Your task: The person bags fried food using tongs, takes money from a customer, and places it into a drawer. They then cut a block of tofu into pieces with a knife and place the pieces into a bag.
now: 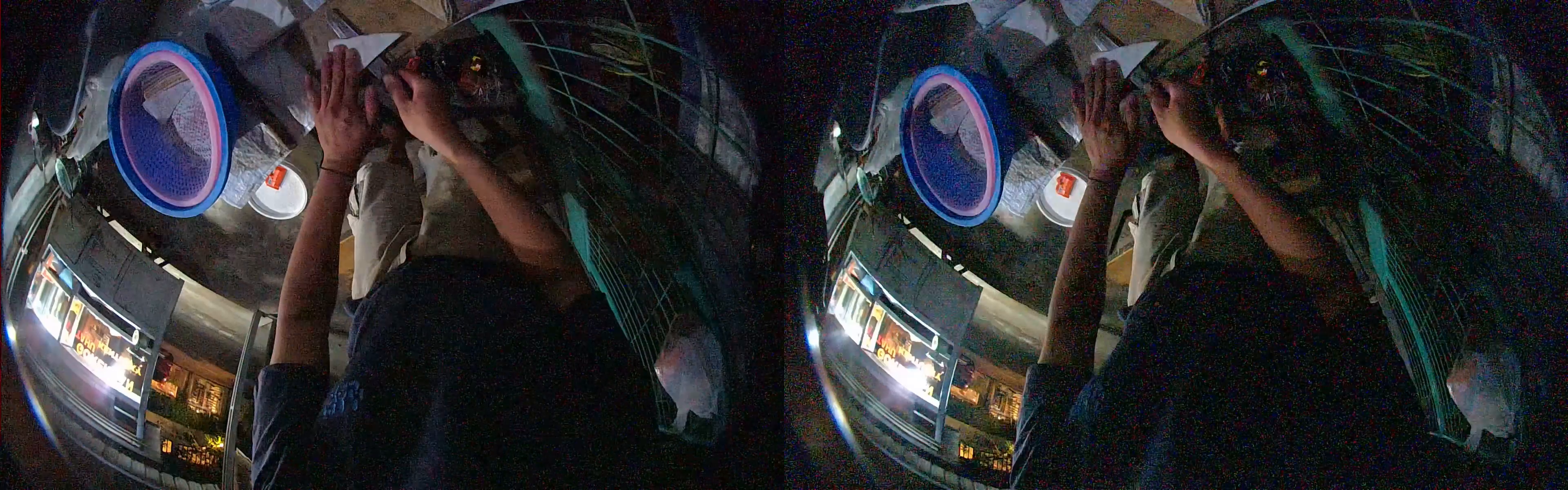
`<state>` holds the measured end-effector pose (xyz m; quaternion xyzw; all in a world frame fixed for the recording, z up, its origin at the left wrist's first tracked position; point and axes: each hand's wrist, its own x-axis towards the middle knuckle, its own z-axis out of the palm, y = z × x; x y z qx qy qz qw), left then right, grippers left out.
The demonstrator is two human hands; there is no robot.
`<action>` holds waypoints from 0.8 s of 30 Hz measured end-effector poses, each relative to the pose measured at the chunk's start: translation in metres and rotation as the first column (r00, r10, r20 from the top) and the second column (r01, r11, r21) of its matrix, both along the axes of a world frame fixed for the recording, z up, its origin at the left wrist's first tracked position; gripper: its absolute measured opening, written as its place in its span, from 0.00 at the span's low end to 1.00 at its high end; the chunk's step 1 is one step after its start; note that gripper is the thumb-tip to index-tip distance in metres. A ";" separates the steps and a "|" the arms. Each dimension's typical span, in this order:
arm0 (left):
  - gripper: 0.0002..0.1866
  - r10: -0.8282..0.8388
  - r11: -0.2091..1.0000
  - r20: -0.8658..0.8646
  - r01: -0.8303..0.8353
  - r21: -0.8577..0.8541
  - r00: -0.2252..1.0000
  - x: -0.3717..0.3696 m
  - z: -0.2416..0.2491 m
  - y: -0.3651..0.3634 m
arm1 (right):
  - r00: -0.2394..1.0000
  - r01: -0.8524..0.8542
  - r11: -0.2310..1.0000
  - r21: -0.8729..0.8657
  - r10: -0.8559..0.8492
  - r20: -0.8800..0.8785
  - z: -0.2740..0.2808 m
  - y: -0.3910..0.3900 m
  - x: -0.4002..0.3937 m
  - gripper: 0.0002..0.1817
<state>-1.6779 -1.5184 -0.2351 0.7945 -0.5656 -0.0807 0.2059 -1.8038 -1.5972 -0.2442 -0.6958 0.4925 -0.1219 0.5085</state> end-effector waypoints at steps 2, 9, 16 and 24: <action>0.32 -0.004 1.000 -0.049 0.004 -0.014 0.999 0.003 0.000 -0.001 | 1.000 -0.017 1.000 0.014 0.017 -0.018 -0.008 -0.003 0.011 0.25; 0.32 0.037 0.997 0.095 -0.043 0.066 0.995 0.000 0.000 -0.002 | 0.997 -0.026 0.998 0.055 0.022 0.078 -0.011 0.012 -0.001 0.21; 0.32 0.079 0.991 0.053 -0.084 0.105 0.995 -0.005 0.001 0.013 | 0.992 -0.064 0.995 0.080 0.072 -0.103 -0.039 0.024 -0.008 0.24; 0.31 0.088 0.990 0.024 -0.090 0.104 0.996 -0.005 -0.001 0.014 | 0.998 -0.035 0.998 0.060 0.038 -0.051 0.002 0.004 0.021 0.23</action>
